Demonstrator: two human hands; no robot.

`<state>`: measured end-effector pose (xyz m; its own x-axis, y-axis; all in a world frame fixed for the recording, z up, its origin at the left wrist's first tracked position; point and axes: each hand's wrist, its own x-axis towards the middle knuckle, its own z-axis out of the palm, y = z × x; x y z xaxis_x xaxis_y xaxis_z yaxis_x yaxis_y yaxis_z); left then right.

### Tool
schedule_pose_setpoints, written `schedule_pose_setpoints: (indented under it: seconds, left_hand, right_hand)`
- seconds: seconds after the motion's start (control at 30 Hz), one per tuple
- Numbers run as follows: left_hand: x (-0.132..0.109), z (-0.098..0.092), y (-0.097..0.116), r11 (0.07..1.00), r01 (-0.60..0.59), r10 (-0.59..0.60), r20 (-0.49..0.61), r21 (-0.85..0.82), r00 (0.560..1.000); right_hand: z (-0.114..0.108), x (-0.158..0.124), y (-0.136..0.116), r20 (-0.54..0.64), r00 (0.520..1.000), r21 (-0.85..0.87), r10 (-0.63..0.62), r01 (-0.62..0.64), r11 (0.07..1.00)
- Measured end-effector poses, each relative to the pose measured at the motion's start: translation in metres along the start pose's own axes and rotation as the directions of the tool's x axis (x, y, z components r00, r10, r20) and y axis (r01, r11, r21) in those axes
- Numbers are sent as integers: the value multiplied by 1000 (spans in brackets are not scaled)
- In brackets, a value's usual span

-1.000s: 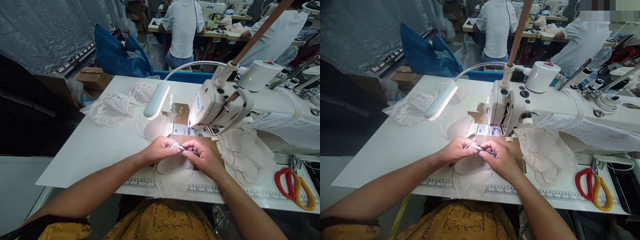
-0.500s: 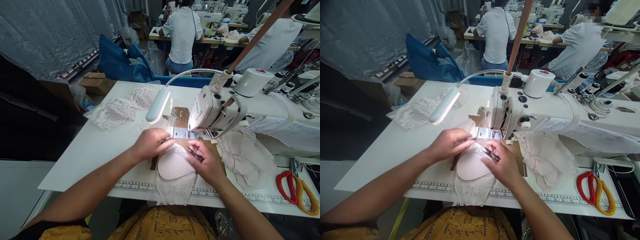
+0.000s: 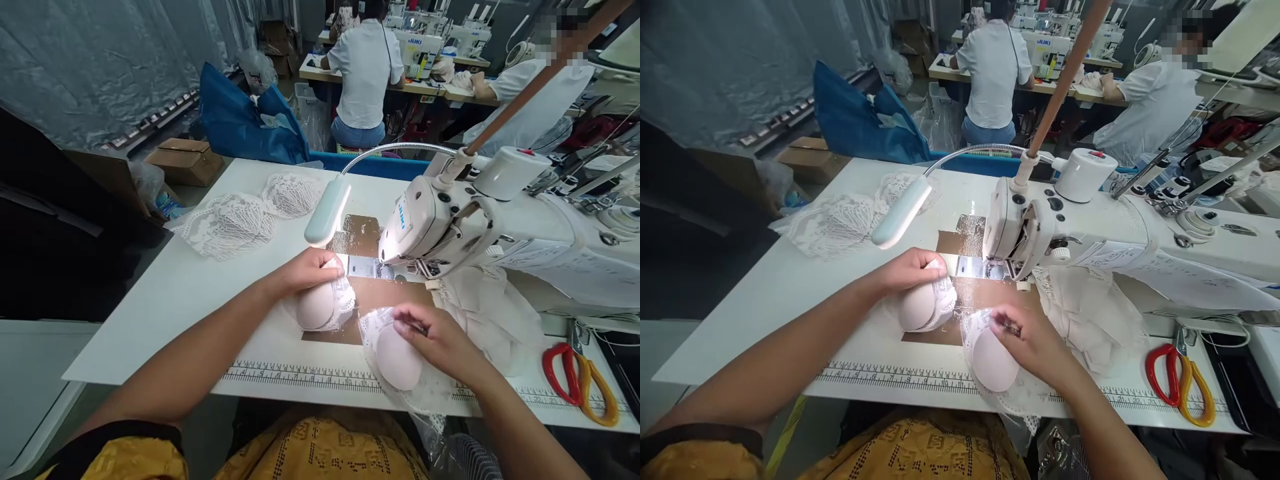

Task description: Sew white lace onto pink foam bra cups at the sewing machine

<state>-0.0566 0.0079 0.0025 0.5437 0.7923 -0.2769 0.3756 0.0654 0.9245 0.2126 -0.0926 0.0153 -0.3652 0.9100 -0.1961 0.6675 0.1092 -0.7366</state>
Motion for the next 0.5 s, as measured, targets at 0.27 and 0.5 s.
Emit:
schedule_pose_setpoints:
  seconds: [0.27,0.5]
  left_hand:
    - [-4,16,3,958,-77,87,24,-277,996]
    - [-10,6,4,980,-188,193,75,-71,978]
  right_hand:
    - [34,50,-22,-117,993,230,5,23,973]
    - [37,48,-12,-115,993,380,18,27,925]
